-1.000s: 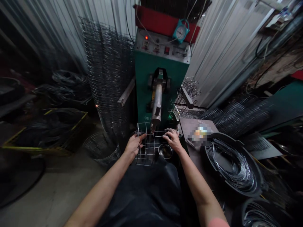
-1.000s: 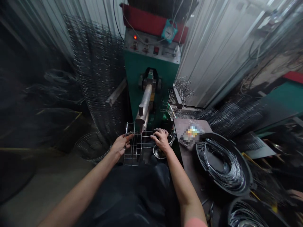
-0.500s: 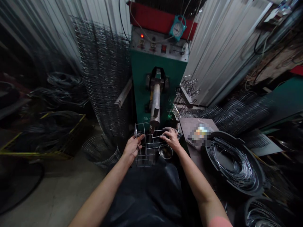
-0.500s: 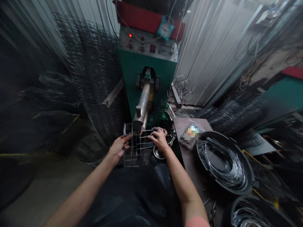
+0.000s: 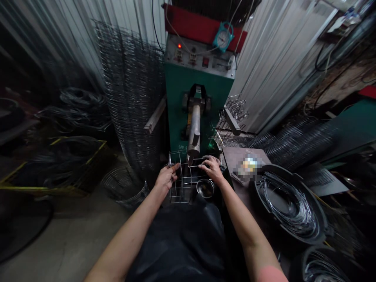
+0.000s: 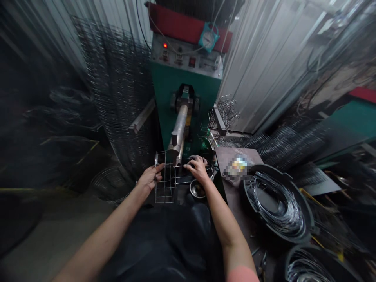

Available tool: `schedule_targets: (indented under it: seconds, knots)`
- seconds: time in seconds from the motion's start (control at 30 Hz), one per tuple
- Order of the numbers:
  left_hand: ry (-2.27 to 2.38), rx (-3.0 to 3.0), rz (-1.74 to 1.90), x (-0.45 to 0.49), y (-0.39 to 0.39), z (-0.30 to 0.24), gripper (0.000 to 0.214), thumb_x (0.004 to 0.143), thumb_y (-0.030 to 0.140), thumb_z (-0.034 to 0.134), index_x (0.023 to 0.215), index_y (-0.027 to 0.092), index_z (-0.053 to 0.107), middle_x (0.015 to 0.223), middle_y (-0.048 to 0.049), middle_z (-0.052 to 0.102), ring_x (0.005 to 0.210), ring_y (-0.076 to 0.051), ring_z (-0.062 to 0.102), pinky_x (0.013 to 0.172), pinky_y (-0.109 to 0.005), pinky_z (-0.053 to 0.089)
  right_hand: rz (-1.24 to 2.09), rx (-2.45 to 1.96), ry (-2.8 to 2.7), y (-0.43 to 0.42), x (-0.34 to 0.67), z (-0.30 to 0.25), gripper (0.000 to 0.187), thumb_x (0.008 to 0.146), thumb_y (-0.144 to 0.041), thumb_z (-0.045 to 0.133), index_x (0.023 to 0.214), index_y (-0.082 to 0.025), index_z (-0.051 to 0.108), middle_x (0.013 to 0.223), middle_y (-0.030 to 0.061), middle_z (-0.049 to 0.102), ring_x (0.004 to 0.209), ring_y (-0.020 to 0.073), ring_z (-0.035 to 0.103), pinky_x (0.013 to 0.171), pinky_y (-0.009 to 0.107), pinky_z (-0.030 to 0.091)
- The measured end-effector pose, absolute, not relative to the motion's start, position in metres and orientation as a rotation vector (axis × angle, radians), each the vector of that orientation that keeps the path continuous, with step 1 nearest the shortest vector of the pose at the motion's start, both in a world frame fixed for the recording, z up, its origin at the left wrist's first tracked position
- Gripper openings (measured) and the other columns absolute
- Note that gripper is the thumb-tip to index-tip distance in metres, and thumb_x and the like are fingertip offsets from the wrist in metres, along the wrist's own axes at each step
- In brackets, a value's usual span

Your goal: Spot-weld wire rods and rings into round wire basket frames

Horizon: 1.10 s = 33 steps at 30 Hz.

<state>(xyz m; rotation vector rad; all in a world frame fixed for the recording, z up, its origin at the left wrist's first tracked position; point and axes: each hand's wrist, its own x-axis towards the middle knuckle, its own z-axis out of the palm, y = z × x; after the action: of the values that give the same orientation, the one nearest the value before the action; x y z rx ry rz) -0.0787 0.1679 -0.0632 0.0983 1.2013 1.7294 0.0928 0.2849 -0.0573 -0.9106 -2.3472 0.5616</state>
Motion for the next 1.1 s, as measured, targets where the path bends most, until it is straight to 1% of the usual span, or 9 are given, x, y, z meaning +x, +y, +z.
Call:
schedule_targets:
  seconds: [0.23, 0.63, 0.73, 0.83, 0.87, 0.93, 1.0, 1.03, 1.1]
  knots:
    - [1.218, 0.06, 1.687, -0.082, 0.173, -0.065, 0.034, 0.045, 0.015, 0.08, 0.061, 0.015, 0.05, 0.045, 0.0098, 0.037, 0.034, 0.0, 0.025, 0.03, -0.014, 0.017, 0.573, -0.89, -2.328, 0.288, 0.091, -0.059, 0.02, 0.077, -0.041, 0.061, 0.067, -0.024, 0.064, 0.105, 0.0031, 0.061, 0.105, 0.0219, 0.046, 0.095, 0.043, 0.023]
    - [1.11, 0.142, 1.66, -0.082, 0.162, -0.066, 0.042, 0.041, 0.019, 0.084, 0.063, 0.015, 0.048, 0.045, 0.0123, 0.032, 0.034, 0.001, 0.022, 0.029, -0.012, 0.017, 0.477, -0.905, -2.379, 0.274, 0.094, -0.053, 0.021, 0.079, -0.041, 0.06, 0.069, -0.023, 0.065, 0.105, 0.004, 0.061, 0.107, 0.0228, 0.046, 0.095, 0.045, 0.021]
    - [1.051, 0.185, 1.622, -0.081, 0.135, -0.074, 0.041, 0.045, 0.022, 0.083, 0.067, 0.015, 0.05, 0.047, 0.0118, 0.031, 0.035, 0.0, 0.023, 0.029, -0.011, 0.018, 0.456, -0.783, -2.421, 0.254, 0.114, -0.046, 0.017, 0.076, -0.039, 0.064, 0.081, -0.024, 0.065, 0.107, 0.0047, 0.061, 0.108, 0.0231, 0.047, 0.097, 0.044, 0.022]
    - [1.011, 0.195, 1.59, -0.086, 0.096, -0.085, 0.036, 0.052, 0.028, 0.08, 0.066, 0.015, 0.049, 0.048, 0.0111, 0.029, 0.035, 0.0, 0.022, 0.028, -0.01, 0.017, 0.573, -0.73, -2.348, 0.238, 0.15, -0.045, 0.04, 0.072, -0.037, 0.067, 0.108, -0.023, 0.057, 0.111, 0.0071, 0.059, 0.108, 0.0227, 0.049, 0.096, 0.04, 0.029]
    - [1.008, 0.194, 1.587, -0.089, 0.082, -0.088, 0.034, 0.056, 0.029, 0.078, 0.067, 0.015, 0.05, 0.049, 0.0106, 0.029, 0.035, 0.0, 0.022, 0.027, -0.01, 0.016, 0.654, -0.754, -2.295, 0.235, 0.163, -0.045, 0.045, 0.072, -0.037, 0.067, 0.112, -0.022, 0.054, 0.111, 0.0074, 0.059, 0.106, 0.0223, 0.05, 0.094, 0.039, 0.032]
    - [1.02, 0.158, 1.603, -0.095, 0.056, -0.093, 0.028, 0.064, 0.032, 0.073, 0.075, 0.015, 0.054, 0.052, 0.0086, 0.034, 0.035, 0.0, 0.026, 0.027, -0.01, 0.016, 0.843, -0.813, -2.186, 0.231, 0.186, -0.043, 0.043, 0.073, -0.038, 0.065, 0.112, -0.021, 0.054, 0.106, 0.0064, 0.061, 0.099, 0.0212, 0.054, 0.087, 0.036, 0.039]
    - [1.023, 0.079, 1.644, -0.102, 0.037, -0.096, 0.027, 0.07, 0.032, 0.068, 0.089, 0.016, 0.057, 0.059, 0.0047, 0.044, 0.039, -0.002, 0.036, 0.028, -0.01, 0.023, 0.999, -0.813, -2.103, 0.225, 0.196, -0.035, 0.035, 0.073, -0.037, 0.064, 0.103, -0.021, 0.059, 0.096, 0.0041, 0.063, 0.091, 0.0195, 0.057, 0.081, 0.033, 0.043]
    - [1.01, 0.051, 1.658, -0.106, 0.03, -0.097, 0.029, 0.072, 0.032, 0.066, 0.095, 0.016, 0.058, 0.065, 0.0023, 0.049, 0.044, -0.004, 0.043, 0.031, -0.011, 0.03, 1.034, -0.786, -2.066, 0.22, 0.196, -0.027, 0.03, 0.073, -0.037, 0.064, 0.098, -0.02, 0.061, 0.092, 0.0031, 0.064, 0.088, 0.0186, 0.058, 0.08, 0.031, 0.044]
    - [0.97, 0.068, 1.636, -0.116, 0.021, -0.096, 0.035, 0.073, 0.031, 0.064, 0.104, 0.016, 0.057, 0.078, -0.0028, 0.056, 0.058, -0.009, 0.054, 0.045, -0.018, 0.046, 1.019, -0.694, -2.003, 0.206, 0.186, -0.007, 0.024, 0.072, -0.036, 0.065, 0.09, -0.02, 0.063, 0.087, 0.002, 0.064, 0.083, 0.0168, 0.058, 0.077, 0.029, 0.044]
